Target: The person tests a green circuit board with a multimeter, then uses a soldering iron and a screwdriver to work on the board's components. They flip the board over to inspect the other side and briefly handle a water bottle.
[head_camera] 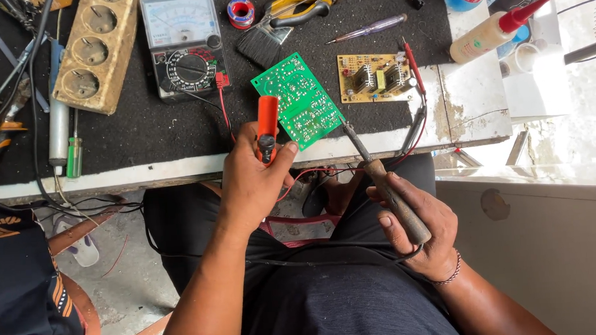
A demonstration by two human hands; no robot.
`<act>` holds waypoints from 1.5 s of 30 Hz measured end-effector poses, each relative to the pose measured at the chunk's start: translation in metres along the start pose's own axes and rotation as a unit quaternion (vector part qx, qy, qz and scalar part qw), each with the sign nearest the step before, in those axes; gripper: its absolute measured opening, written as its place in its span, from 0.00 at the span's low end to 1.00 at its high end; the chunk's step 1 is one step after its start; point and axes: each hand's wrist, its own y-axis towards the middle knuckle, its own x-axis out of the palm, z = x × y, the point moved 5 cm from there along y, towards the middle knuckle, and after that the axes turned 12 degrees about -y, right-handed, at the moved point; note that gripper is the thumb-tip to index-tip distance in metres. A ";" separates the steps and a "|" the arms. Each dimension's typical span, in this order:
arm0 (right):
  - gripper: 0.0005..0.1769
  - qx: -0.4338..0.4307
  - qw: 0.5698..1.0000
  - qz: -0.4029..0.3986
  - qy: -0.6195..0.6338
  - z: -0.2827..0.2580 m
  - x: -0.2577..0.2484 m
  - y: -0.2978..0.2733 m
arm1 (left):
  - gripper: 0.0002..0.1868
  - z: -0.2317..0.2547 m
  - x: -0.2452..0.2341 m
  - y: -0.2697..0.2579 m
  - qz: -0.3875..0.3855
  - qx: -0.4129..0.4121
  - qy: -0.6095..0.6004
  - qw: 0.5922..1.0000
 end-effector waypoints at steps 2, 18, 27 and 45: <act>0.27 0.002 1.000 0.002 -0.003 -0.001 0.000 0.000 | 0.18 0.000 0.002 -0.001 0.003 -0.001 -0.004 1.000; 0.28 -0.102 0.985 -0.091 -0.107 -0.063 0.039 0.061 | 0.29 0.078 0.026 -0.077 -0.086 0.150 0.132 0.976; 0.32 -0.099 0.975 -0.196 -0.045 -0.092 0.064 0.079 | 0.11 0.081 -0.065 -0.077 0.077 0.080 0.235 0.966; 0.25 0.039 0.970 -0.215 -0.107 -0.028 0.030 0.028 | 0.23 0.143 -0.344 0.177 0.192 -0.112 0.439 0.871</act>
